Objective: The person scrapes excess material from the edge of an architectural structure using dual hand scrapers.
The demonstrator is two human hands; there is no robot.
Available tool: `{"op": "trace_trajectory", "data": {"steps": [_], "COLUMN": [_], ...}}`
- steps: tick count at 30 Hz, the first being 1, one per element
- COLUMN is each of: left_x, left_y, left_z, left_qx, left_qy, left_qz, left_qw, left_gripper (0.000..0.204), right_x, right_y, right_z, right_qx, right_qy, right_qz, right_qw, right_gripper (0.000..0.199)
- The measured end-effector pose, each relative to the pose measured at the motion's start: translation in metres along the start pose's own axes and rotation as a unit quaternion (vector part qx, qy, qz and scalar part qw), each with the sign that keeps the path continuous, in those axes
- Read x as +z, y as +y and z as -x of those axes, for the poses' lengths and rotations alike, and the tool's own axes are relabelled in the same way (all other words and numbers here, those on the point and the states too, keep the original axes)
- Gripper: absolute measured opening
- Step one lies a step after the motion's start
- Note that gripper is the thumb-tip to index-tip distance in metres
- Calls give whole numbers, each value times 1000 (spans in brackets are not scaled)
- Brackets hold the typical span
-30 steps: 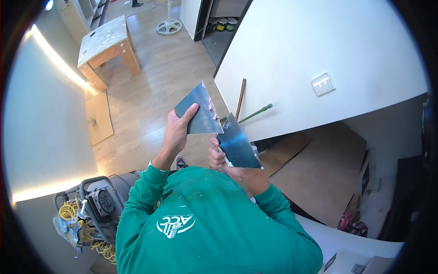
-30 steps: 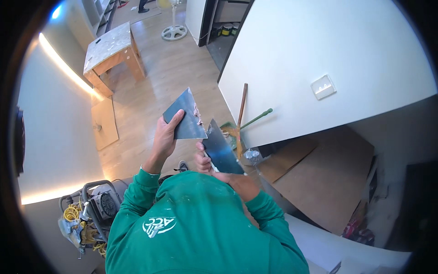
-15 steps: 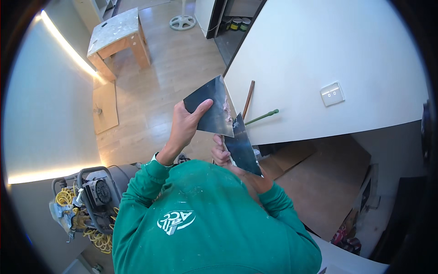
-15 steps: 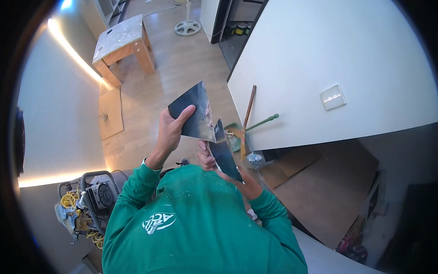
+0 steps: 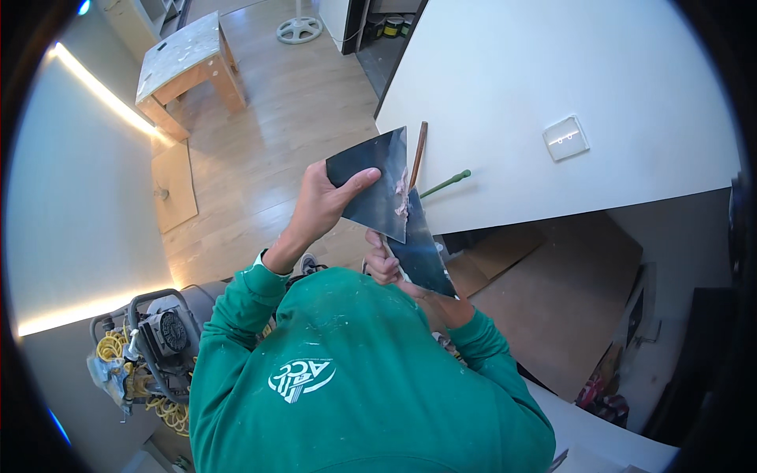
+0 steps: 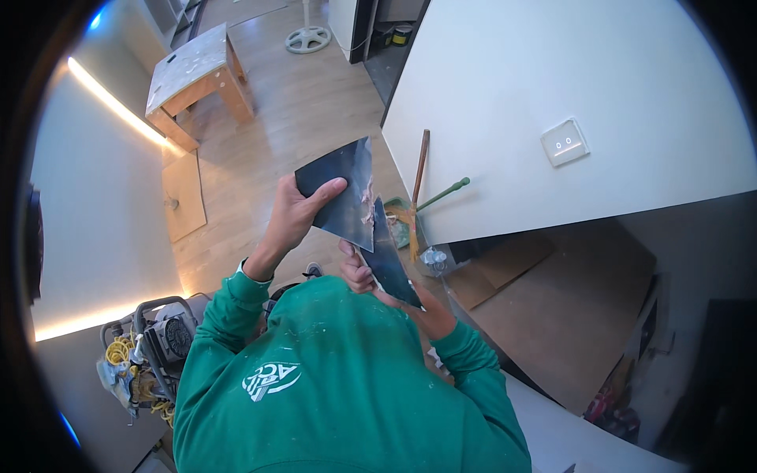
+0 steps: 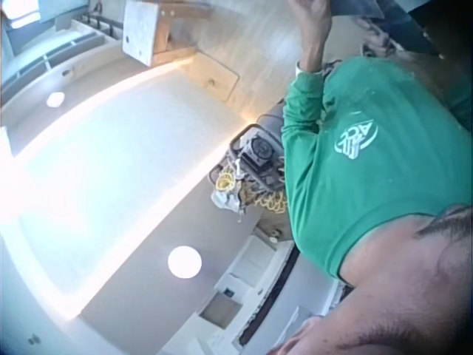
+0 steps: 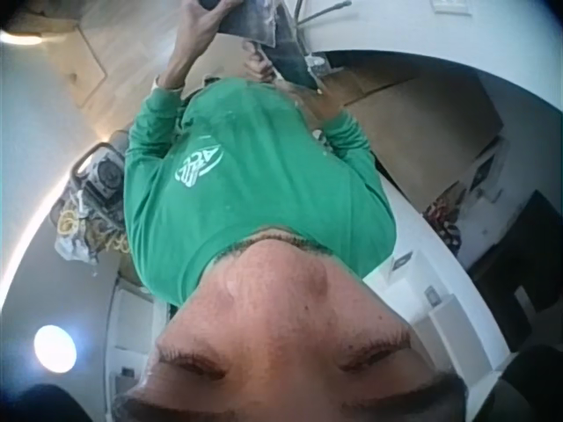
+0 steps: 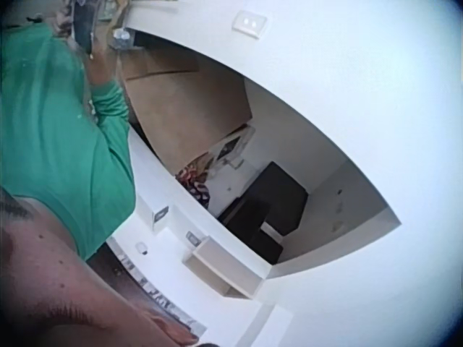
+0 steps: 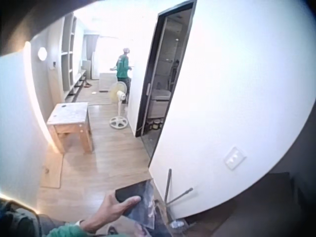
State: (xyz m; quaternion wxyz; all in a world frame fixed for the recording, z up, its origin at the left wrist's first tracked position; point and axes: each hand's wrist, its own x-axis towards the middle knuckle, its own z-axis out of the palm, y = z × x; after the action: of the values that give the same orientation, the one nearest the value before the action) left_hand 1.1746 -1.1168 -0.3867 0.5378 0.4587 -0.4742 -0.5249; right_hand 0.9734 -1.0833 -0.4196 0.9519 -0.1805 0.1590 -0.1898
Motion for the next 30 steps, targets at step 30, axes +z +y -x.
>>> {"op": "trace_trajectory", "data": {"steps": [30], "left_x": [14], "left_y": [0], "left_z": [-12], "left_qx": [-21], "left_qy": [64], "left_qz": [212], "left_qw": [975], "left_gripper": [31], "right_x": [-7], "right_y": [-18], "right_z": [12], "right_qx": [-13], "right_qy": [-93], "right_qz": [-98], "right_qw": [991], "right_gripper": [31]}}
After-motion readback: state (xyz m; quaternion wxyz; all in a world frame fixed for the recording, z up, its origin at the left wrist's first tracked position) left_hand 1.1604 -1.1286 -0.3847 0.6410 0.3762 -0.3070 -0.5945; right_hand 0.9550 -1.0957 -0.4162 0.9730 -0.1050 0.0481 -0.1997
